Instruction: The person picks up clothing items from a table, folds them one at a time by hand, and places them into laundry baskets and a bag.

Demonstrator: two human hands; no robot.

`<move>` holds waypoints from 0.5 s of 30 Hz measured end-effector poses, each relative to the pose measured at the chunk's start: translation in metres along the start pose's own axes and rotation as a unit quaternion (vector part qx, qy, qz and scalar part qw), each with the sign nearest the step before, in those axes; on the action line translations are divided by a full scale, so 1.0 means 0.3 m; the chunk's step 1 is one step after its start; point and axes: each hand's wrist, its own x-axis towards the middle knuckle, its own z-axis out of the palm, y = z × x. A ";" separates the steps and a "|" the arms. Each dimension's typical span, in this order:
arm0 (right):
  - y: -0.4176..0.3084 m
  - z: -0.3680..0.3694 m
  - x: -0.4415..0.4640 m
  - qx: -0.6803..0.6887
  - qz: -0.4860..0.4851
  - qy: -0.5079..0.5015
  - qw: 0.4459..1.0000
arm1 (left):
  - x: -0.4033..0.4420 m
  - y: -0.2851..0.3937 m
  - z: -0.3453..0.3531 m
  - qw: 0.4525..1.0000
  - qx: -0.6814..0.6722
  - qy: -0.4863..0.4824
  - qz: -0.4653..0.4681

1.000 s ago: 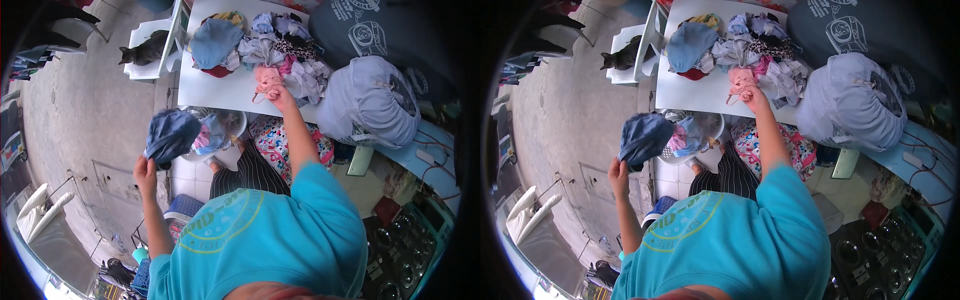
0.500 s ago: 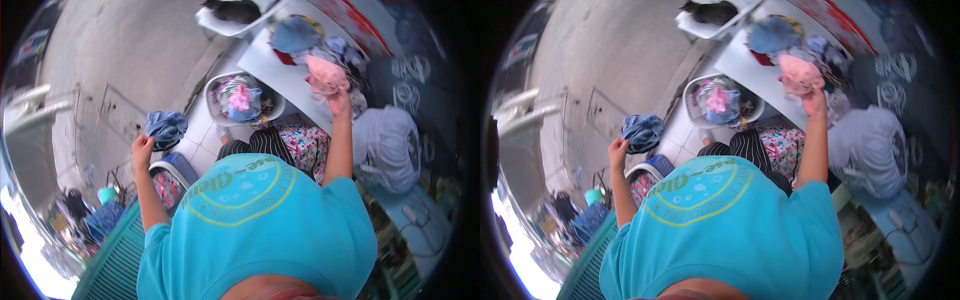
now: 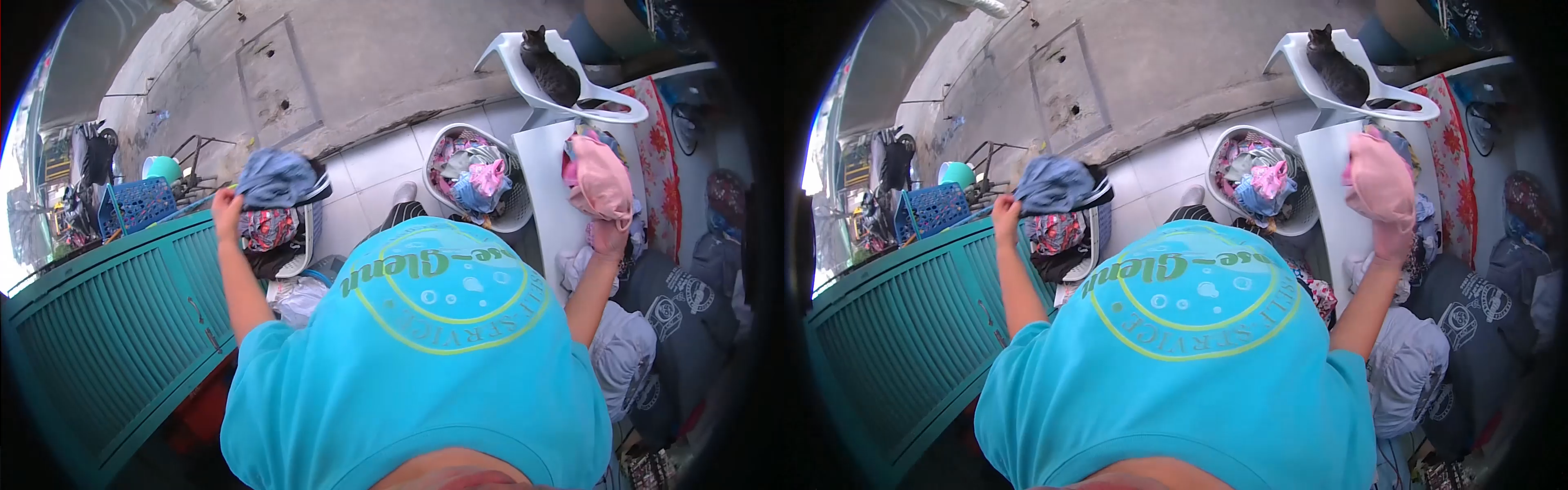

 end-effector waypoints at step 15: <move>0.145 0.461 -0.015 0.294 0.093 -0.082 0.948 | -0.169 0.619 0.686 0.893 -0.007 -0.354 0.277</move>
